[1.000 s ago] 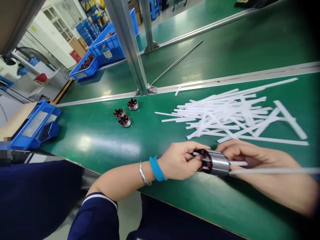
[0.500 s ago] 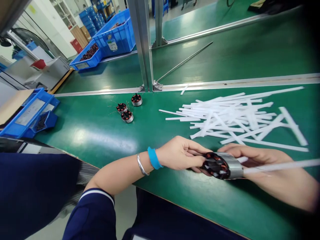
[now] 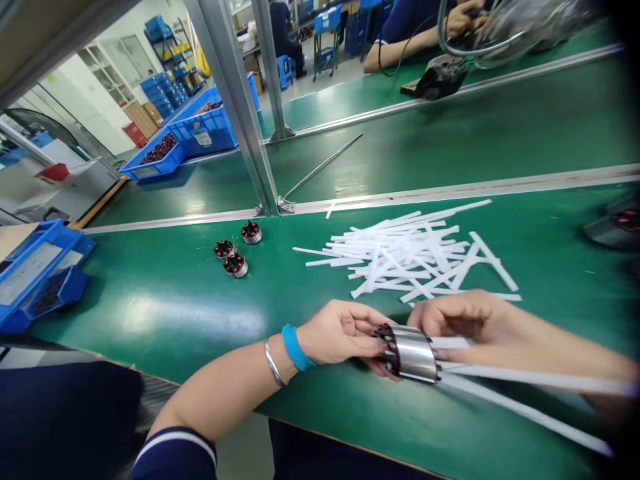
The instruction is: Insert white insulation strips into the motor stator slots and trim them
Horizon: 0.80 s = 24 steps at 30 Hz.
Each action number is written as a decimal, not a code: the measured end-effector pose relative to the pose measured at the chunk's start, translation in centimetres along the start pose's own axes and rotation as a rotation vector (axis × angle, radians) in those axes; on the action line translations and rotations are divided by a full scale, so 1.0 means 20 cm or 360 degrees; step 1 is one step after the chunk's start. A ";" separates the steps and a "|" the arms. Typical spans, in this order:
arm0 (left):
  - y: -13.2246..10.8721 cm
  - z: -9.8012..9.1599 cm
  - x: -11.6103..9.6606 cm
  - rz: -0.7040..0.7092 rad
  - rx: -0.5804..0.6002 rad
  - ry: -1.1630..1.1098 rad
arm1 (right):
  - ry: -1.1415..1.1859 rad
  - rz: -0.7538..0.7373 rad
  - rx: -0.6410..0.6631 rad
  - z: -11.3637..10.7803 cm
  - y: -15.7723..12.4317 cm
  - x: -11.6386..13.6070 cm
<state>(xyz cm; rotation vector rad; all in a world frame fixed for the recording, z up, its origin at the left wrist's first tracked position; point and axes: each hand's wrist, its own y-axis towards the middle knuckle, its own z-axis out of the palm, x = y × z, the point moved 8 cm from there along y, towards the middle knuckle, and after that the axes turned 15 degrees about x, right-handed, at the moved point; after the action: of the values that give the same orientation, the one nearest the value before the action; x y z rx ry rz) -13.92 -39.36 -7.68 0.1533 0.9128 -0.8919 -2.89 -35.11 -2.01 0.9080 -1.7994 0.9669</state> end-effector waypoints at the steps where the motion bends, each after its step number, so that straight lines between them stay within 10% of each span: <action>1: 0.00 -0.01 -0.01 0.0026 -0.0019 0.0018 | -0.0230 0.0037 0.0029 -0.06 0.05 0.02; 6: 0.01 -0.02 -0.05 0.0124 -0.0022 0.0147 | -0.0975 0.0249 -0.0503 -0.51 0.46 0.14; 13: -0.02 -0.06 -0.14 0.0220 -0.0207 0.0057 | -0.1218 0.0445 -0.0454 -0.59 0.90 0.13; 17: -0.03 -0.06 -0.18 0.0260 -0.0282 0.0018 | -0.1116 0.0364 -0.0537 -0.57 0.78 0.17; 24: -0.02 -0.06 -0.14 0.0236 -0.0215 0.0022 | -0.0597 -0.0084 -0.0422 -0.31 0.07 0.18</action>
<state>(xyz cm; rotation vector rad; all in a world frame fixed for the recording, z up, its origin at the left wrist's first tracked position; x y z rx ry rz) -15.65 -37.38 -6.30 0.1092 0.9585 -0.6908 -3.21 -29.80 2.95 1.0085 -2.1434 0.5286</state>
